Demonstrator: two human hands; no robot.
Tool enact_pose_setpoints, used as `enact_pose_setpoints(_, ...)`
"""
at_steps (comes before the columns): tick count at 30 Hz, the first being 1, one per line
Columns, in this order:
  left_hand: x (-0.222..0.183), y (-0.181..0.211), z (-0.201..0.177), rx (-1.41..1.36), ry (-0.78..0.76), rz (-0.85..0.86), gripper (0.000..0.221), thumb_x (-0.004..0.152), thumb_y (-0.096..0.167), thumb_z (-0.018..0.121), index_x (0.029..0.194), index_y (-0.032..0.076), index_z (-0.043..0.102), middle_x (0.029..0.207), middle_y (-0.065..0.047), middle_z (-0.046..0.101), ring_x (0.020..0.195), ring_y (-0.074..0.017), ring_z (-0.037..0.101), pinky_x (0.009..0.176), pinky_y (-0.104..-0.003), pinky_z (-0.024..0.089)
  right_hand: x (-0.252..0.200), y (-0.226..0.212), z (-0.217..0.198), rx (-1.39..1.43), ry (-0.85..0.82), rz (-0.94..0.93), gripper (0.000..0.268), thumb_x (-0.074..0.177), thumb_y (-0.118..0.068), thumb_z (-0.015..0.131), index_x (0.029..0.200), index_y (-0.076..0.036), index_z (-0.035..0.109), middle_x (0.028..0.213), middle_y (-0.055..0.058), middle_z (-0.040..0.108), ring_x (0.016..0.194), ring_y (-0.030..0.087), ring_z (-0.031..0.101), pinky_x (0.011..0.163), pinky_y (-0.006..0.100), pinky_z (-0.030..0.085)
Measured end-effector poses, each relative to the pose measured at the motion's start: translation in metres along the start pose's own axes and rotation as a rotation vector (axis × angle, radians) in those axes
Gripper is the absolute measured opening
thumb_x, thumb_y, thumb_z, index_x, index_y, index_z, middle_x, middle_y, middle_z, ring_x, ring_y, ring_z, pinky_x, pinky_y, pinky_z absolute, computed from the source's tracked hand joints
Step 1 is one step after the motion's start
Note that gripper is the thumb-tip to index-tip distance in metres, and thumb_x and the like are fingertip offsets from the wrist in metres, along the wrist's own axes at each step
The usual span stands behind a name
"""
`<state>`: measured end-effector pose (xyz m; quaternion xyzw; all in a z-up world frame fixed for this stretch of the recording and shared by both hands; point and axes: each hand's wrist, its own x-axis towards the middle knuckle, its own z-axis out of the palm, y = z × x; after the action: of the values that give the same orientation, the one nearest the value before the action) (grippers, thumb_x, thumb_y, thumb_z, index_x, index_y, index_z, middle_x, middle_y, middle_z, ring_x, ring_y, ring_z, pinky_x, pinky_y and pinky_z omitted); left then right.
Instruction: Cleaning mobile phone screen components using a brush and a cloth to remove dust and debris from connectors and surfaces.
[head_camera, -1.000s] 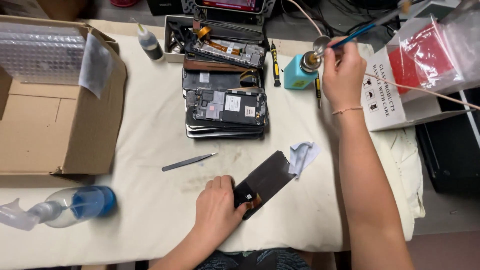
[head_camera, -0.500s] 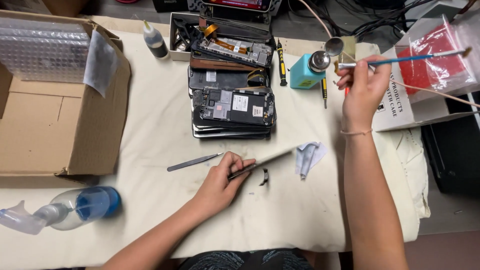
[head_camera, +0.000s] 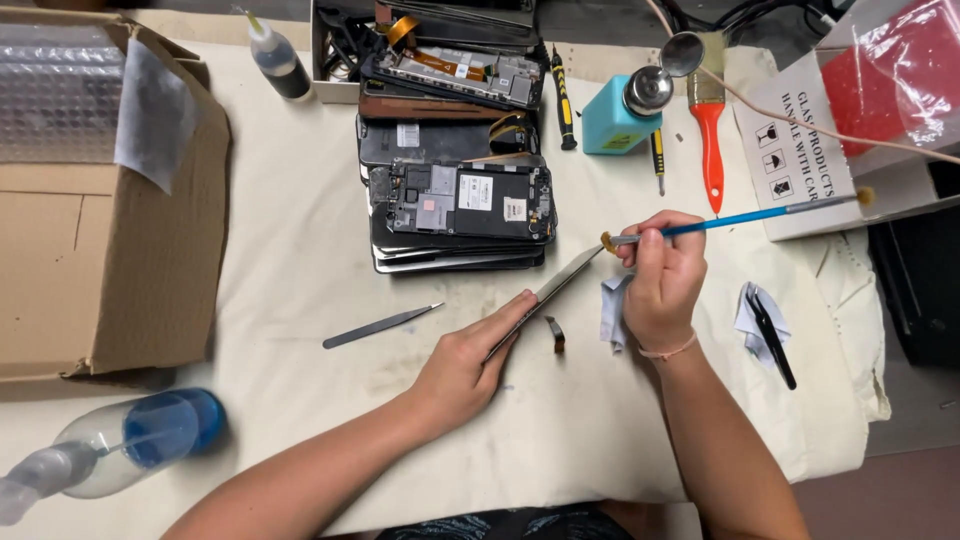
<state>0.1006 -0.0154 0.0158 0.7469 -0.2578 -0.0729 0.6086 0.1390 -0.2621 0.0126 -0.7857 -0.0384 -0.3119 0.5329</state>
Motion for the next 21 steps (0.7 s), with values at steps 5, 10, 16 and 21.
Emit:
enact_pose_setpoints(5, 0.0, -0.004, 0.0, 0.016, -0.012, 0.027, 0.042, 0.103, 0.0, 0.049, 0.144, 0.003, 0.057, 0.142, -0.02, 0.063, 0.13, -0.0363, 0.059, 0.105, -0.049, 0.053, -0.004, -0.006, 0.002, -0.179, -0.067, -0.069, 0.013, 0.11, -0.009, 0.044, 0.107, 0.002, 0.049, 0.069, 0.013, 0.062, 0.055, 0.018, 0.051, 0.055, 0.029, 0.047)
enact_pose_setpoints(10, -0.002, -0.009, 0.001, 0.02, 0.0, 0.047, 0.042, 0.102, 0.0, 0.049, 0.144, 0.004, 0.058, 0.142, -0.018, 0.064, 0.13, -0.035, 0.061, 0.104, -0.048, 0.053, -0.009, -0.003, 0.003, -0.22, -0.099, -0.094, 0.012, 0.109, -0.007, 0.045, 0.107, 0.002, 0.052, 0.067, 0.012, 0.062, 0.053, 0.019, 0.052, 0.054, 0.029, 0.047)
enact_pose_setpoints(16, -0.001, -0.01, 0.001, 0.017, -0.006, 0.045, 0.042, 0.102, 0.0, 0.049, 0.144, 0.004, 0.058, 0.141, -0.018, 0.064, 0.129, -0.035, 0.061, 0.103, -0.048, 0.054, -0.009, 0.003, -0.001, -0.271, -0.088, -0.104, 0.012, 0.109, -0.007, 0.045, 0.107, 0.002, 0.053, 0.068, 0.011, 0.062, 0.054, 0.02, 0.054, 0.055, 0.031, 0.049)
enact_pose_setpoints(21, -0.002, -0.007, -0.001, 0.0, 0.02, 0.037, 0.042, 0.102, 0.001, 0.049, 0.143, 0.004, 0.058, 0.139, -0.018, 0.066, 0.127, -0.0356, 0.062, 0.103, -0.048, 0.054, -0.012, 0.007, -0.003, -0.345, -0.12, -0.14, 0.011, 0.107, -0.006, 0.046, 0.105, 0.002, 0.055, 0.067, 0.012, 0.061, 0.053, 0.025, 0.055, 0.056, 0.033, 0.049)
